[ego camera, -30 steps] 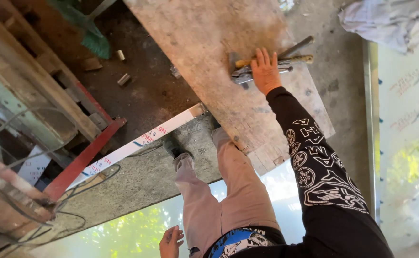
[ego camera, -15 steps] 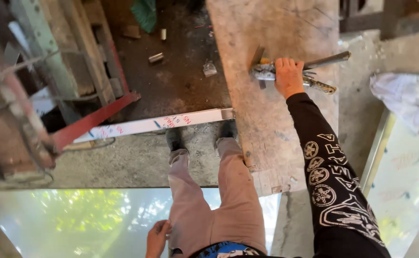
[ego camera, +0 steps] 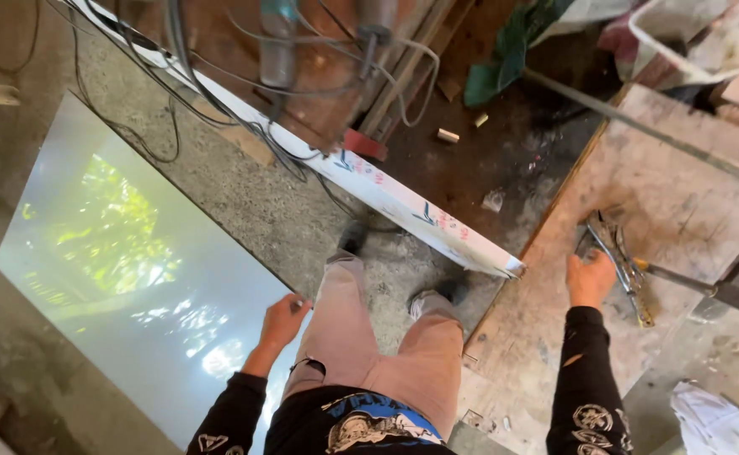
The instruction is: The person is setting up and maintaining grinding tools at a workstation, including organizing cords, checking equipment, and preparing grinding discs.
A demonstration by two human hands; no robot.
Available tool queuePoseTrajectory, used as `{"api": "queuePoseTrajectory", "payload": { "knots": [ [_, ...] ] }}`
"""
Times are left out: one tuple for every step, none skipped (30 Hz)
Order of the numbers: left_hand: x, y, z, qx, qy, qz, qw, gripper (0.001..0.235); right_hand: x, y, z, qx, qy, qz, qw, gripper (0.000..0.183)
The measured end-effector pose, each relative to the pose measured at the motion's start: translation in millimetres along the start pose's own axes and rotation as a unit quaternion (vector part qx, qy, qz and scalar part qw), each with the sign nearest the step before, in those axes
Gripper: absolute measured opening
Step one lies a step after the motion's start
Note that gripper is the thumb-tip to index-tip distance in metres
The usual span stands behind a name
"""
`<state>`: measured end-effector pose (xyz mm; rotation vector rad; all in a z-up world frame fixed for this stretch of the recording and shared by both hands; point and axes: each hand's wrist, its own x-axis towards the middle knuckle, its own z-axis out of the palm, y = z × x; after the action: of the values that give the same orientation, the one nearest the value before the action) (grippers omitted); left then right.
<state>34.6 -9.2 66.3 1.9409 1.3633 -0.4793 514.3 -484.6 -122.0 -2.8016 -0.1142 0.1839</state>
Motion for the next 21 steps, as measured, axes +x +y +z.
{"api": "queuePoseTrajectory", "payload": {
  "knots": [
    [18, 16, -20, -0.002, 0.057, 0.035, 0.998, 0.04, 2, -30, -4, 0.053, 0.012, -0.04, 0.998, 0.049],
    [38, 31, -41, -0.005, 0.114, 0.07, 0.991, 0.038, 5, -60, -7, 0.105, 0.024, -0.081, 0.991, 0.042],
    [66, 53, -64, -0.01, 0.113, 0.078, 0.99, 0.038, 7, -122, -30, 0.103, 0.033, -0.081, 0.991, 0.042],
    [96, 75, -87, -0.036, 0.18, 0.168, 0.969, 0.033, 10, -185, -51, 0.153, 0.027, -0.114, 0.981, 0.039],
    [123, 95, -109, -0.061, 0.241, 0.254, 0.935, 0.029, 8, -245, -71, 0.201, 0.018, -0.145, 0.969, 0.036],
    [144, 123, -128, -0.066, 0.237, 0.26, 0.934, 0.029, 11, -303, -82, 0.196, 0.025, -0.143, 0.97, 0.036],
    [168, 155, -149, -0.069, 0.273, 0.265, 0.922, 0.036, 17, -362, -94, 0.225, 0.046, -0.177, 0.957, 0.034],
    [192, 188, -170, -0.073, 0.308, 0.27, 0.909, 0.045, 23, -422, -105, 0.253, 0.065, -0.213, 0.942, 0.031],
    [204, 213, -185, -0.075, 0.301, 0.272, 0.911, 0.045, 32, -463, -98, 0.247, 0.067, -0.208, 0.944, 0.031],
    [215, 239, -198, -0.117, 0.329, 0.268, 0.898, 0.07, 41, -504, -90, 0.241, 0.078, -0.232, 0.939, 0.042],
    [230, 273, -212, -0.162, 0.357, 0.268, 0.88, 0.096, 59, -545, -86, 0.233, 0.097, -0.256, 0.933, 0.052],
    [233, 305, -231, -0.169, 0.349, 0.277, 0.879, 0.096, 74, -576, -79, 0.225, 0.106, -0.253, 0.935, 0.052],
    [232, 332, -246, -0.15, 0.317, 0.212, 0.912, 0.106, 83, -602, -69, 0.199, 0.129, -0.262, 0.935, 0.062],
    [229, 359, -260, -0.127, 0.281, 0.146, 0.94, 0.117, 92, -625, -59, 0.171, 0.151, -0.272, 0.935, 0.072],
    [234, 369, -262, -0.124, 0.272, 0.152, 0.942, 0.117, 96, -638, -55, 0.166, 0.154, -0.262, 0.938, 0.072],
    [238, 379, -263, -0.086, 0.224, 0.1, 0.966, 0.122, 99, -649, -52, 0.154, 0.093, -0.177, 0.968, 0.083],
    [242, 393, -266, -0.05, 0.181, 0.045, 0.981, 0.128, 109, -663, -51, 0.144, 0.032, -0.096, 0.984, 0.094],
    [258, 391, -260, -0.049, 0.178, 0.051, 0.981, 0.128, 113, -667, -49, 0.143, 0.037, -0.092, 0.985, 0.094],
    [272, 387, -251, -0.015, 0.19, 0.073, 0.979, 0.118, 114, -666, -46, 0.112, 0.005, -0.052, 0.992, 0.089],
    [284, 384, -240, 0.02, 0.201, 0.095, 0.975, 0.108, 115, -662, -44, 0.08, -0.026, -0.011, 0.996, 0.084],
    [293, 379, -241, 0.024, 0.193, 0.099, 0.976, 0.108, 108, -661, -49, 0.077, -0.026, -0.002, 0.997, 0.084]
  ]
}}
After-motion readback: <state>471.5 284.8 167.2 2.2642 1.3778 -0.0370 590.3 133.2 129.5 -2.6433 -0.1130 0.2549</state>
